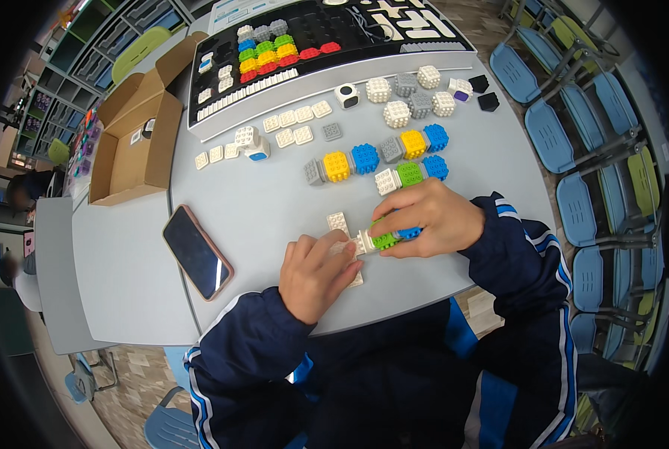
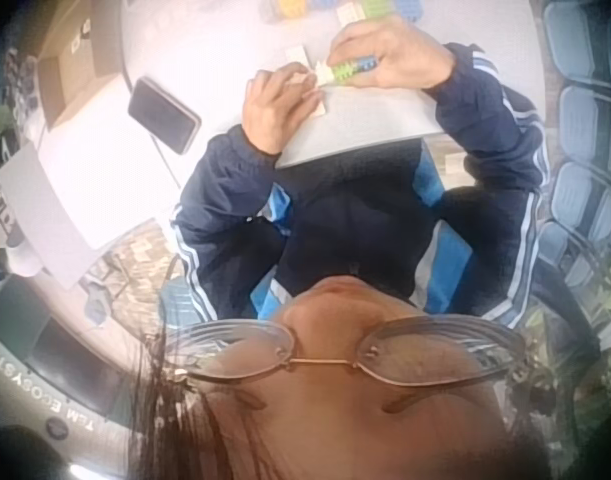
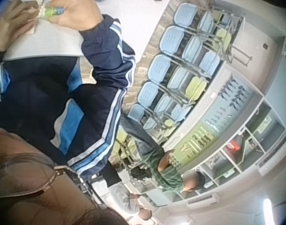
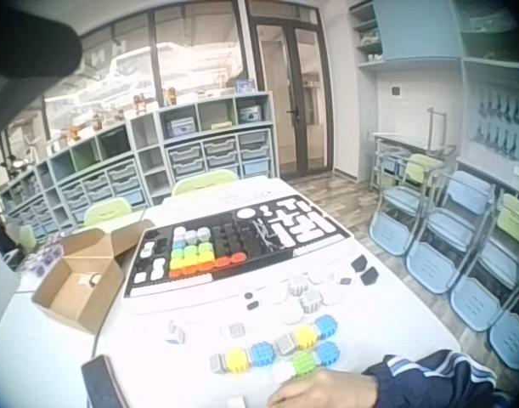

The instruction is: The person assembles colorful interlocking building blocks into small structures on a table. They pick up individual pieces, connect them together, and place the completed units on the table surface.

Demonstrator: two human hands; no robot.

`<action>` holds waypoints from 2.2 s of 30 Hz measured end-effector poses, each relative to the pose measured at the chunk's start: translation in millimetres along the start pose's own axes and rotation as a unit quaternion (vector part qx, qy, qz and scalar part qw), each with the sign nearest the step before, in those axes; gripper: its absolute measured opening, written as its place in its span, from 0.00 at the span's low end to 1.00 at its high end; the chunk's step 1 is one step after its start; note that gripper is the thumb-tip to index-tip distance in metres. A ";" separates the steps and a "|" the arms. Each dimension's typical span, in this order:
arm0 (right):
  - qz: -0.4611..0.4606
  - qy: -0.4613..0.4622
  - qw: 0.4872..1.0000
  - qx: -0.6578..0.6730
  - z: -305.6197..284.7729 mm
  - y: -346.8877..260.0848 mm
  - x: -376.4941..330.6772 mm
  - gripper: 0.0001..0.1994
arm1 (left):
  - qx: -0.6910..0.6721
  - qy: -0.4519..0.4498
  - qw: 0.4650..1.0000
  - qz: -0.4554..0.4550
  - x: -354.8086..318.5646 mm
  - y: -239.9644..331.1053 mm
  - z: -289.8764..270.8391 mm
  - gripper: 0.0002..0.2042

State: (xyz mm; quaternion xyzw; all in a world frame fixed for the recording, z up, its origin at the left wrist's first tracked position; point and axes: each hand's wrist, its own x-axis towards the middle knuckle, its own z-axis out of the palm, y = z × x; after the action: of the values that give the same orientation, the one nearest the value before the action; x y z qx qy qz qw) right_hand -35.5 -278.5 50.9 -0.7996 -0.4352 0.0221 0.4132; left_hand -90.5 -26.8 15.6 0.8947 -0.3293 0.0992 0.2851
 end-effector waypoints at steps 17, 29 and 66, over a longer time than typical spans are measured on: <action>0.013 0.081 0.995 0.056 -9.3 -8.2 8.8 0.16 | 0.009 0.011 1.000 0.014 -0.8 -2.5 3.5 0.15; 0.094 0.117 0.983 0.109 8.8 1.6 20.7 0.23 | -0.043 -0.035 0.993 0.104 -2.2 9.8 -6.4 0.28; -0.075 0.200 0.950 -0.227 6.7 11.1 21.6 0.14 | 0.019 0.148 0.979 -0.140 -22.8 -82.3 -94.2 0.22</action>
State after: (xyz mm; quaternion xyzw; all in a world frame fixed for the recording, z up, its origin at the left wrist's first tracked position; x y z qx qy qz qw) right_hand -17.2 -261.9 46.0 -0.8255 -0.3954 -0.2688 0.3000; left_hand -53.9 90.6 47.8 0.9124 -0.1531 0.1962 0.3250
